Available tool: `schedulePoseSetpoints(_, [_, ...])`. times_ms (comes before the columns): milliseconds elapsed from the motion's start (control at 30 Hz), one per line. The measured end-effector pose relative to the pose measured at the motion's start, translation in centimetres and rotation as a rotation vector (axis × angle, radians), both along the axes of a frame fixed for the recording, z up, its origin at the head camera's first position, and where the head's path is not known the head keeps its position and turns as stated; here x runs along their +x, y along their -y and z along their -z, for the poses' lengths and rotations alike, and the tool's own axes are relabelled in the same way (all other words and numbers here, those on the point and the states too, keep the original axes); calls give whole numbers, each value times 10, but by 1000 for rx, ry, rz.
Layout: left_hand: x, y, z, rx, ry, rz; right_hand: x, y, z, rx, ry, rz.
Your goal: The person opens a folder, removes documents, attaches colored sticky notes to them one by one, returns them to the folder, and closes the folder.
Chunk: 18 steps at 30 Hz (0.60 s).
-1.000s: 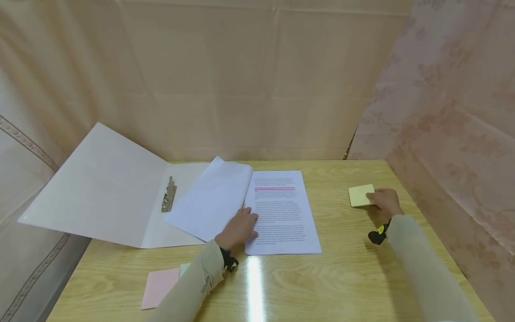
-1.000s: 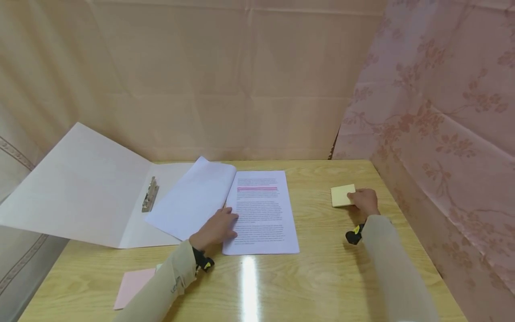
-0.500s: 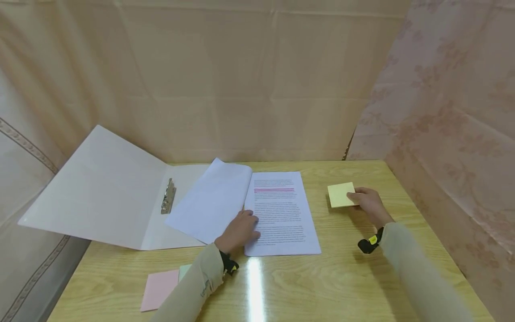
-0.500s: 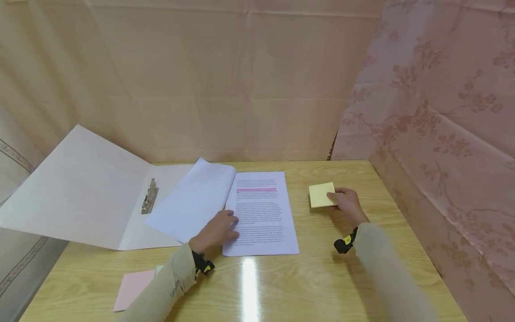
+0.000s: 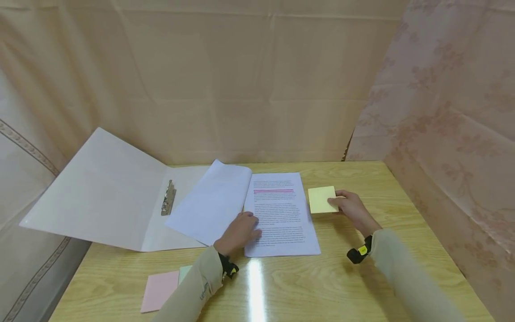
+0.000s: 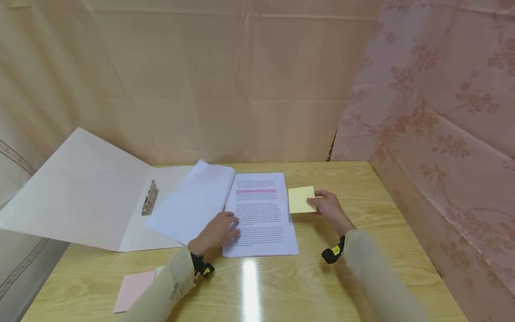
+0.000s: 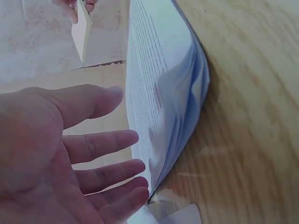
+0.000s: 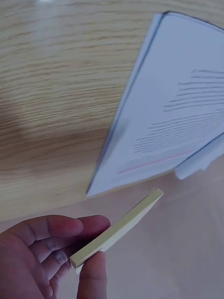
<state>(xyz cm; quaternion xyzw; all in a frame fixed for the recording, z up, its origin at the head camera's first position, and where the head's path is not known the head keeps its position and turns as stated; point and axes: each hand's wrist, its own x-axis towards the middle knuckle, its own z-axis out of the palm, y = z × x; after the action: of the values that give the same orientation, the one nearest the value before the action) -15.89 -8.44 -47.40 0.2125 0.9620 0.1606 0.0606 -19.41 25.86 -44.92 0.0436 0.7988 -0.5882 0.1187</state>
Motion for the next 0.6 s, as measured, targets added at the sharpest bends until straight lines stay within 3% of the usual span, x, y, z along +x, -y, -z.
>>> schedulePoseSetpoints(433, [2,-6,2,177,-21,-64,10,39,-2,-60,-4,-64])
schedulePoseSetpoints(600, [3,-10,0,319,30,-111,16,55,-5,-78,13,-76])
